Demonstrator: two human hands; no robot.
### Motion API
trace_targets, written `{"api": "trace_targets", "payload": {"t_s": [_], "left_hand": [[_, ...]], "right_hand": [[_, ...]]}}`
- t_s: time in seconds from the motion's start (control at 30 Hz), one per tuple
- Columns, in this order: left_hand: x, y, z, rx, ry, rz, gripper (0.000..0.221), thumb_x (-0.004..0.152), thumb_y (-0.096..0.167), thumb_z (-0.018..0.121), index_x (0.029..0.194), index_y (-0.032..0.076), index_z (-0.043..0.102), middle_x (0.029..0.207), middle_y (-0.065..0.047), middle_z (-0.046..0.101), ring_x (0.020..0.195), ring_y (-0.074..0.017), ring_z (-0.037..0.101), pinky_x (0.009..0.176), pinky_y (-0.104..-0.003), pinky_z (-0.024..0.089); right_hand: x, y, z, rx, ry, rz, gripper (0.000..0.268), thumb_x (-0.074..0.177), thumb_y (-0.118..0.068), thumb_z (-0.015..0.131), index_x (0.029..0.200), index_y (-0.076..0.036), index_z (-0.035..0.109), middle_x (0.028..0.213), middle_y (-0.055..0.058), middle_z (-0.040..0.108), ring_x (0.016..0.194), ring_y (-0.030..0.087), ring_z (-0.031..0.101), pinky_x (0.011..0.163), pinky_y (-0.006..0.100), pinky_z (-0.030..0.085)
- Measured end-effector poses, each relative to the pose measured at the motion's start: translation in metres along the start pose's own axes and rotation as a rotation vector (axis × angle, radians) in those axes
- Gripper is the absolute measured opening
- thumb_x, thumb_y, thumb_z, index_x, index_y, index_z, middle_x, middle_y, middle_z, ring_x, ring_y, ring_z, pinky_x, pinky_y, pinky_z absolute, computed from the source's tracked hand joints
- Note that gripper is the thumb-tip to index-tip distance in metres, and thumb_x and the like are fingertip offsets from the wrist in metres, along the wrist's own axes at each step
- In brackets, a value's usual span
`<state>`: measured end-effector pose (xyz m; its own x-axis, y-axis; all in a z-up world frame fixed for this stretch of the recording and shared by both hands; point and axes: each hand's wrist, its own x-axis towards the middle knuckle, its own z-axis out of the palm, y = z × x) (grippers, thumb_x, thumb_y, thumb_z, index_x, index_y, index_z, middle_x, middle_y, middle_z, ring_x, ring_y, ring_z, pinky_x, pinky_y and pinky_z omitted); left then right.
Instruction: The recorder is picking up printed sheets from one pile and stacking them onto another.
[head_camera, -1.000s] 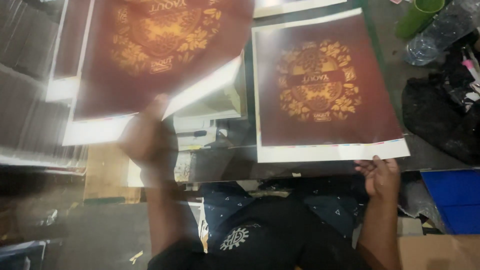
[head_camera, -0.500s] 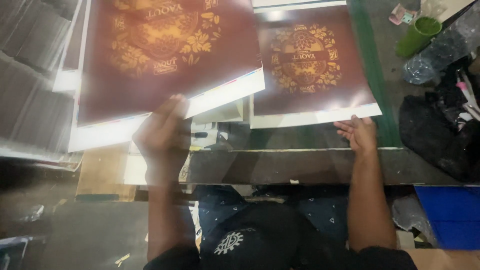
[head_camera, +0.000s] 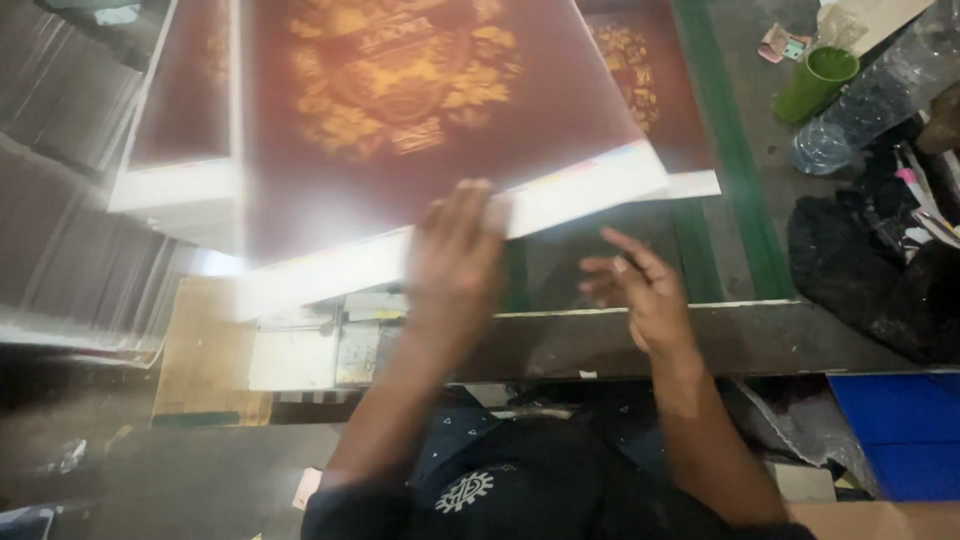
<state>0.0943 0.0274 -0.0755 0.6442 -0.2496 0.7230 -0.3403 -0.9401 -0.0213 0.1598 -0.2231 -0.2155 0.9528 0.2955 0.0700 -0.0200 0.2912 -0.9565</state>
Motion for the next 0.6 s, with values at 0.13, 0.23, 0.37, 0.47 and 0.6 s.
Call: {"api": "trace_targets", "payload": {"t_s": [0.13,0.23,0.37,0.47,0.6], "left_hand": [[0.015,0.041,0.004,-0.011,-0.168,0.061,0.05,0.086,0.01,0.064,0.135,-0.001,0.063,0.142,-0.027,0.059,0.137,-0.0397,0.052,0.115,-0.053,0.04],[0.017,0.052,-0.026,-0.17,-0.252,0.166,0.05,0.09,0.02,0.068,0.132,-0.005,0.062,0.14,-0.027,0.059,0.136,-0.0398,0.052,0.116,-0.056,0.038],[0.011,0.038,-0.078,-0.382,-0.201,0.199,0.045,0.1,0.027,0.071,0.132,-0.004,0.061,0.139,-0.022,0.064,0.137,-0.0354,0.057,0.118,-0.053,0.041],[-0.008,-0.007,-0.069,-0.294,-0.049,0.044,0.038,0.107,0.025,0.072,0.134,0.001,0.062,0.136,-0.018,0.068,0.133,-0.0315,0.063,0.117,-0.048,0.047],[-0.031,-0.089,-0.03,0.081,0.002,-0.161,0.037,0.114,0.023,0.069,0.147,0.008,0.059,0.148,-0.013,0.063,0.145,-0.0289,0.058,0.124,-0.047,0.044]], "right_hand": [[0.001,-0.032,0.024,0.29,-0.137,-0.034,0.041,0.1,-0.024,0.051,0.133,0.0,0.051,0.123,0.014,0.072,0.102,0.021,0.076,0.073,0.036,0.065],[0.002,-0.022,0.01,0.452,-0.005,-0.095,0.03,0.115,-0.012,0.061,0.133,0.008,0.047,0.115,0.017,0.065,0.103,0.024,0.069,0.086,0.039,0.061],[-0.009,-0.027,-0.022,0.336,0.236,-0.113,0.046,0.103,-0.014,0.06,0.145,0.0,0.046,0.114,0.012,0.067,0.089,0.021,0.068,0.066,0.035,0.057],[-0.025,0.015,-0.085,0.338,0.281,-0.139,0.046,0.105,-0.01,0.061,0.148,-0.001,0.047,0.114,0.012,0.066,0.089,0.021,0.066,0.067,0.034,0.055],[-0.063,0.065,-0.162,0.324,0.451,-0.023,0.041,0.102,-0.008,0.061,0.142,-0.007,0.051,0.113,0.008,0.067,0.09,0.02,0.068,0.065,0.036,0.055]]}}
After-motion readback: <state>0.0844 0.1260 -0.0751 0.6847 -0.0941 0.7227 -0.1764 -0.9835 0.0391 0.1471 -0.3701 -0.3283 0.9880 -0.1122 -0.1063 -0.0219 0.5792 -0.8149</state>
